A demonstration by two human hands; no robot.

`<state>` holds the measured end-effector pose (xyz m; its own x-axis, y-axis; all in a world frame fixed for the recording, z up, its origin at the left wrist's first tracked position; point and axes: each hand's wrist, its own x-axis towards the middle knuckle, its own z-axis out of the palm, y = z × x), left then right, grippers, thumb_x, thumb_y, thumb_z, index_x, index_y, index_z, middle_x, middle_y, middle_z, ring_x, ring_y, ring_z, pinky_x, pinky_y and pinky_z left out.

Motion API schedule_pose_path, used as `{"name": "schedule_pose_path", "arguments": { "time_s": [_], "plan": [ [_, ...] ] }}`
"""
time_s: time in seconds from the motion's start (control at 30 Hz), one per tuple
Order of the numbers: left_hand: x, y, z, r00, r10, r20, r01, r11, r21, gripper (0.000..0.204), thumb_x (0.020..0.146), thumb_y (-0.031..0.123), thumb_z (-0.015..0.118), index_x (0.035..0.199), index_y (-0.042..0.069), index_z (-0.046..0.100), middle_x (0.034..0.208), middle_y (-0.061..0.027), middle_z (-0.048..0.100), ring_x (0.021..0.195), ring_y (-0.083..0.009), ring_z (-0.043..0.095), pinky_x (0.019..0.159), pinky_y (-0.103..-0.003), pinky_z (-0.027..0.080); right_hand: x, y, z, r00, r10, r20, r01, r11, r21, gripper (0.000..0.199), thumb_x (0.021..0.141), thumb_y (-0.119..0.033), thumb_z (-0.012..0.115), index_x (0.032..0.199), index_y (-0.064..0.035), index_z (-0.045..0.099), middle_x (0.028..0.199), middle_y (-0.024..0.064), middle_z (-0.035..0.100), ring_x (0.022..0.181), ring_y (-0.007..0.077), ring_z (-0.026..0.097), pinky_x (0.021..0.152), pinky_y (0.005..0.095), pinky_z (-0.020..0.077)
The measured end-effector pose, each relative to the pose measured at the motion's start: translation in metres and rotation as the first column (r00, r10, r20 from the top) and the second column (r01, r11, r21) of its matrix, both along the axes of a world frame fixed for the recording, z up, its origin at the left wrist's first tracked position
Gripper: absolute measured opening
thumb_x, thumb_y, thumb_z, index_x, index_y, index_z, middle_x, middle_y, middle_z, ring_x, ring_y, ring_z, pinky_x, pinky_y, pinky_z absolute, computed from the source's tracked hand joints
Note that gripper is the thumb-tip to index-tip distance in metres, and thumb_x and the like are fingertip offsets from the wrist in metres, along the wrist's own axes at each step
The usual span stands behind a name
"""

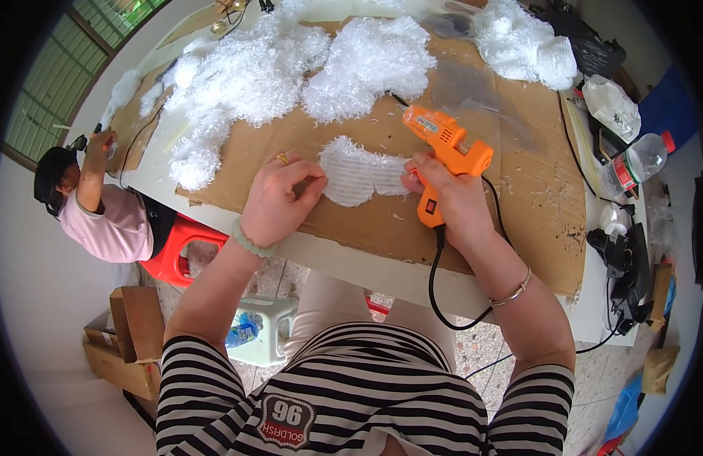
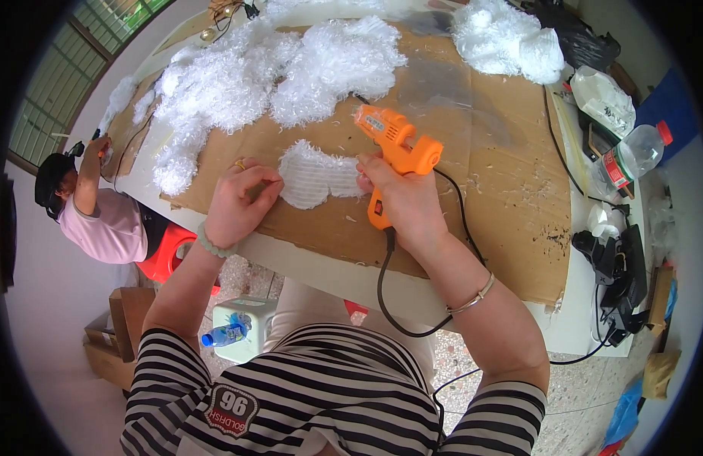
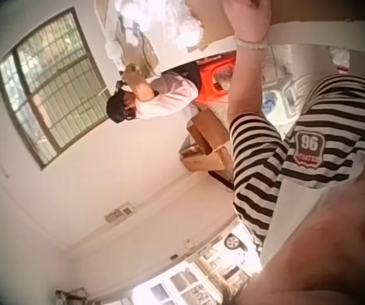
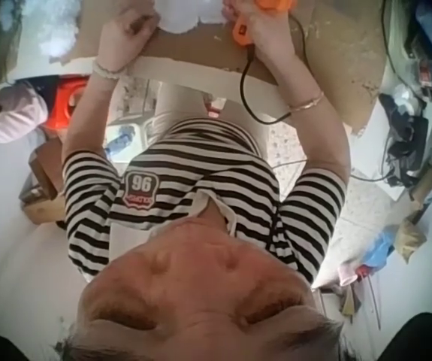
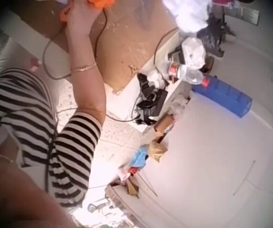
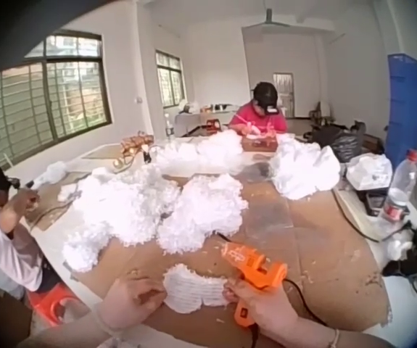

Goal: Using a glue gun to attach cotton stuffing to a cardboard surface.

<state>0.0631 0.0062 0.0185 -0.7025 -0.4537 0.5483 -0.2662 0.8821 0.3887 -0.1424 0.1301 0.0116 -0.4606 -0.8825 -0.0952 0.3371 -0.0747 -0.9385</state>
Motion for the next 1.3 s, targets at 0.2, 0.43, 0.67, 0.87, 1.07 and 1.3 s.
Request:
{"name": "schedule_pose_path", "arguments": {
  "time_s": [0.2, 0.43, 0.67, 0.87, 1.07, 1.3],
  "plan": [
    [0.001, -0.014, -0.004, 0.998, 0.049, 0.044, -0.044, 0.995, -0.094, 0.023, 0.071, -0.006, 0.058, 0.091, 0.004, 0.060, 0.076, -0.0104, 0.062, 0.080, -0.0295, 0.058, 0.077, -0.037, 0.045, 0.000, 0.000, 0.001, 1.000, 0.027, -0.001, -0.027, 0.999, 0.017, 0.021, 0.087, -0.016, 0.061, 0.101, -0.0021, 0.053, 0.090, 0.0077, 0.060, 0.078, 0.0161, 0.061, 0.072, 0.0295, 0.0515],
    [-0.007, -0.009, 0.008, 0.991, -0.003, 0.133, 0.046, 0.946, -0.322, 0.035, 0.063, -0.009, 0.057, 0.094, 0.006, 0.060, 0.076, -0.0096, 0.065, 0.089, -0.0270, 0.059, 0.085, -0.040, 0.041, -0.001, 0.000, 0.002, 0.999, 0.037, 0.000, -0.037, 0.998, 0.040, 0.020, 0.087, -0.016, 0.061, 0.101, -0.0027, 0.054, 0.091, 0.0074, 0.060, 0.078, 0.0165, 0.061, 0.072, 0.0296, 0.0516],
    [-0.009, -0.026, 0.007, 0.986, -0.076, 0.148, 0.087, 0.993, -0.076, 0.039, 0.065, -0.013, 0.051, 0.098, 0.006, 0.059, 0.079, -0.0080, 0.066, 0.089, -0.0293, 0.059, 0.086, -0.040, 0.042, -0.001, 0.000, -0.001, 0.999, 0.052, -0.004, -0.052, 0.999, 0.015, 0.019, 0.088, -0.016, 0.061, 0.100, -0.0027, 0.055, 0.092, 0.0076, 0.060, 0.080, 0.0165, 0.061, 0.073, 0.0295, 0.0512],
    [-0.029, -0.042, 0.006, 0.993, -0.115, 0.014, 0.116, 0.992, -0.040, 0.043, 0.066, -0.013, 0.047, 0.102, 0.007, 0.058, 0.079, -0.0055, 0.067, 0.090, -0.0285, 0.060, 0.086, -0.038, 0.043, -0.001, 0.001, 0.002, 1.000, 0.028, -0.004, -0.028, 0.998, 0.050, 0.019, 0.088, -0.016, 0.060, 0.101, -0.0025, 0.055, 0.093, 0.0072, 0.059, 0.082, 0.0168, 0.060, 0.075, 0.0302, 0.0510],
    [-0.020, -0.035, 0.001, 0.982, -0.112, 0.152, 0.133, 0.981, -0.139, 0.043, 0.067, -0.013, 0.048, 0.103, 0.008, 0.059, 0.081, -0.0060, 0.066, 0.093, -0.0275, 0.060, 0.088, -0.040, 0.042, -0.001, 0.000, 0.001, 0.999, 0.043, -0.033, -0.042, 0.999, 0.031, 0.019, 0.088, -0.016, 0.060, 0.101, -0.0024, 0.055, 0.093, 0.0076, 0.060, 0.082, 0.0173, 0.060, 0.074, 0.0302, 0.0509],
    [-0.024, -0.038, 0.004, 0.988, -0.135, 0.069, 0.144, 0.979, -0.145, 0.041, 0.067, -0.013, 0.048, 0.100, 0.008, 0.060, 0.082, -0.0065, 0.066, 0.092, -0.0287, 0.060, 0.088, -0.040, 0.041, 0.001, 0.000, 0.005, 0.999, 0.035, -0.011, -0.035, 0.997, 0.062, 0.019, 0.088, -0.015, 0.060, 0.101, -0.0024, 0.055, 0.093, 0.0079, 0.059, 0.083, 0.0184, 0.060, 0.076, 0.0305, 0.0513]
  ]
}}
